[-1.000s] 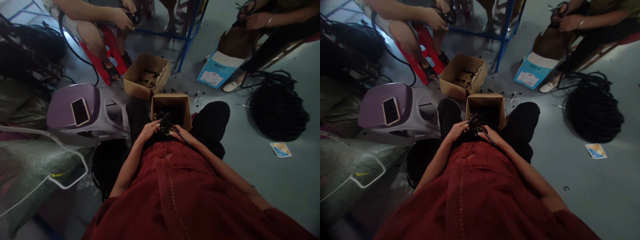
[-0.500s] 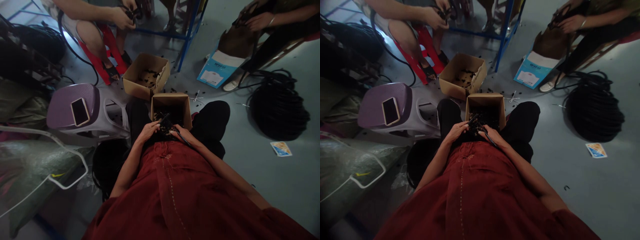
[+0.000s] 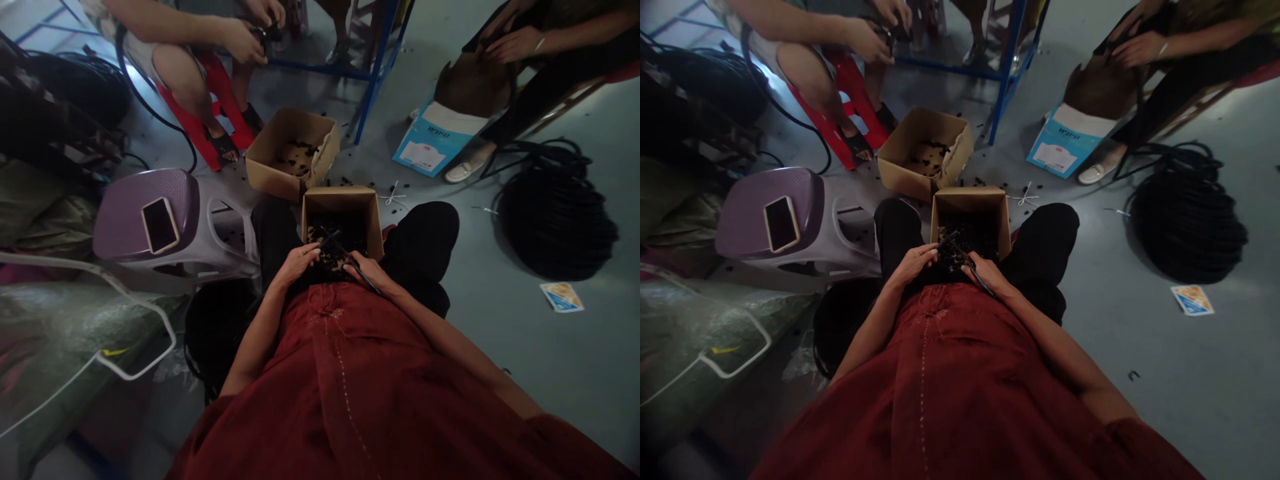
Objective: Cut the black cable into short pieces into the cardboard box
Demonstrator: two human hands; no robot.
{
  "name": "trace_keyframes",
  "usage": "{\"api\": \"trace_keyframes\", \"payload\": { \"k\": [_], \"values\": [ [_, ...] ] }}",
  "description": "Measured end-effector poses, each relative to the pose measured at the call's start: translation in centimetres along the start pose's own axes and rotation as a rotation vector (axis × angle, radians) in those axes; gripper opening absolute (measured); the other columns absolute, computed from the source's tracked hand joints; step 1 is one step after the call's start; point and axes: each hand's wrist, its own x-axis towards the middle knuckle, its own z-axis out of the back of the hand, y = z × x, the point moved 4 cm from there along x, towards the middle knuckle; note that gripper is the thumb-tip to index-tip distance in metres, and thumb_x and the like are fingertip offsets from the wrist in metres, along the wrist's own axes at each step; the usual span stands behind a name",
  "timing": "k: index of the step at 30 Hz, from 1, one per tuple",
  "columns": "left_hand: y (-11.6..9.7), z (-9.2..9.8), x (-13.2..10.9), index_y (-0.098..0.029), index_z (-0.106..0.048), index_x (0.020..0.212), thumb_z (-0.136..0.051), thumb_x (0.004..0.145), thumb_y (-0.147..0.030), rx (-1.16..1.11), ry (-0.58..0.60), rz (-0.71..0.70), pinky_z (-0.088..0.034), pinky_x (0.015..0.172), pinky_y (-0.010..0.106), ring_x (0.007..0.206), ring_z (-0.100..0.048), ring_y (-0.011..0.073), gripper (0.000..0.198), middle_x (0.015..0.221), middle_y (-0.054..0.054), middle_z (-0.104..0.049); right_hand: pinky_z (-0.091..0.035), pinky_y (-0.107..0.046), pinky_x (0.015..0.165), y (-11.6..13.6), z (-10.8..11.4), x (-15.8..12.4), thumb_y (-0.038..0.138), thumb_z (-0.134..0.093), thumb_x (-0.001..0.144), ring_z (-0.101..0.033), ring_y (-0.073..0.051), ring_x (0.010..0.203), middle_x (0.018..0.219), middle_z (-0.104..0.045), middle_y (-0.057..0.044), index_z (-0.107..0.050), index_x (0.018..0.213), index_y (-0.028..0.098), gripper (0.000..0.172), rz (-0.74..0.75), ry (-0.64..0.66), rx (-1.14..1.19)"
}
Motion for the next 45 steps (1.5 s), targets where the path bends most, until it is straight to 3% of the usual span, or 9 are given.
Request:
{"api": "trace_keyframes", "payload": {
  "k": [14, 25, 36, 45],
  "values": [
    [0.5, -0.1, 0.3, -0.013, -0.062, 0.113, -0.050, 0.082, -0.041, 0.001, 0.009, 0.007, -0.033, 0.057, 0.021, 0.056, -0.041, 0.0074, 0.044, 0.070, 0.000, -0.055, -0.038, -0.023, 0.062, -0.7, -0.4, 0.2, 0.039, -0.047, 0.084, -0.062, -0.019, 0.075, 0.083, -0.067, -0.005, -0.055, 0.104, 0.023, 0.027, -0.043, -0.019, -0.009],
    [1.0, -0.3, 0.7, -0.013, -0.063, 0.116, -0.052, 0.080, -0.039, 0.121, 0.047, 0.028, -0.031, 0.052, 0.020, 0.053, -0.039, 0.0076, 0.046, 0.063, -0.001, -0.055, -0.043, -0.027, 0.073, -0.3, 0.0, 0.4, 0.045, -0.048, 0.085, -0.061, -0.023, 0.092, 0.106, -0.064, -0.011, -0.052, 0.114, 0.019, 0.039, -0.021, 0.027, 0.045],
    [0.0, -0.6, 0.3, -0.009, -0.063, 0.113, -0.050, 0.081, -0.036, 0.097, 0.055, 0.044, -0.033, 0.056, 0.021, 0.053, -0.040, 0.0071, 0.044, 0.065, -0.001, -0.055, -0.040, -0.025, 0.064, -0.3, -0.1, 0.3, 0.045, -0.046, 0.085, -0.063, -0.023, 0.083, 0.093, -0.067, -0.008, -0.053, 0.104, 0.021, 0.031, -0.049, 0.029, 0.000],
    [0.5, -0.6, 0.5, -0.011, -0.063, 0.114, -0.049, 0.082, -0.036, 0.110, 0.039, 0.030, -0.033, 0.055, 0.021, 0.053, -0.041, 0.0075, 0.043, 0.065, -0.001, -0.056, -0.039, -0.023, 0.063, -1.1, -0.7, 0.4, 0.045, -0.046, 0.085, -0.063, -0.022, 0.081, 0.088, -0.068, -0.007, -0.053, 0.103, 0.022, 0.030, -0.082, -0.006, -0.026]
  ]
}}
